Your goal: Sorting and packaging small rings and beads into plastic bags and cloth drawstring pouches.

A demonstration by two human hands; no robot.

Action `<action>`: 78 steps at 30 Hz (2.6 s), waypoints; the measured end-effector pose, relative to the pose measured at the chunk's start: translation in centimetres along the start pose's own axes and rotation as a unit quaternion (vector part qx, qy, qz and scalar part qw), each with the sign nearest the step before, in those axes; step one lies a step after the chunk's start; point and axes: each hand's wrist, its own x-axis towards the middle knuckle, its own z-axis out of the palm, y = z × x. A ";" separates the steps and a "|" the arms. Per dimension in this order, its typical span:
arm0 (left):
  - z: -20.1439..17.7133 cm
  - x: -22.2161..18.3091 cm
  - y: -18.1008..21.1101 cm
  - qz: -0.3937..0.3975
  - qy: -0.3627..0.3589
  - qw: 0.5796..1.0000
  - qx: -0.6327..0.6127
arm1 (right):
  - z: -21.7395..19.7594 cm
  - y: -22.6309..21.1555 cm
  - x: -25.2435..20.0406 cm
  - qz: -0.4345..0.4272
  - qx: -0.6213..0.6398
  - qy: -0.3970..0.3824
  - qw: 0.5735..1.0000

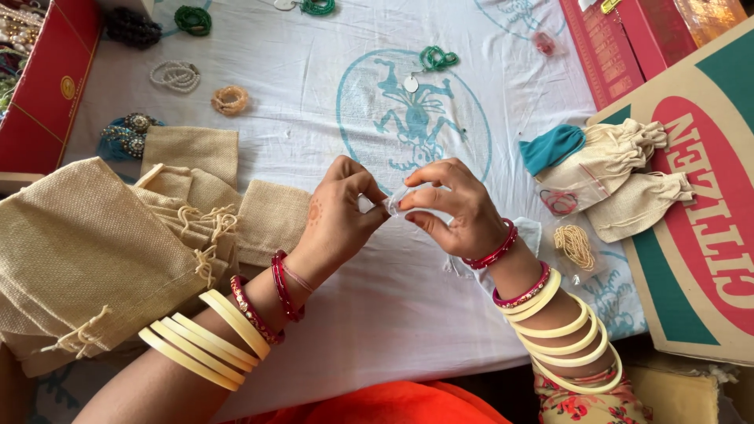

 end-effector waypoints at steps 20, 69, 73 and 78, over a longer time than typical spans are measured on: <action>-0.3 0.4 1.0 -0.059 -0.183 0.974 -0.117 | -0.1 -1.1 0.1 -0.069 -0.077 -0.028 0.994; 0.3 0.4 -0.5 -0.014 -0.024 0.999 -0.036 | 1.9 2.9 2.7 0.198 0.151 0.104 0.963; 0.2 0.9 -0.4 -0.018 -0.035 0.998 -0.043 | 2.0 0.5 1.7 0.192 0.313 0.118 0.923; 0.8 0.9 -1.4 0.008 -0.045 0.993 -0.109 | 2.0 1.3 1.6 0.135 0.364 0.067 0.919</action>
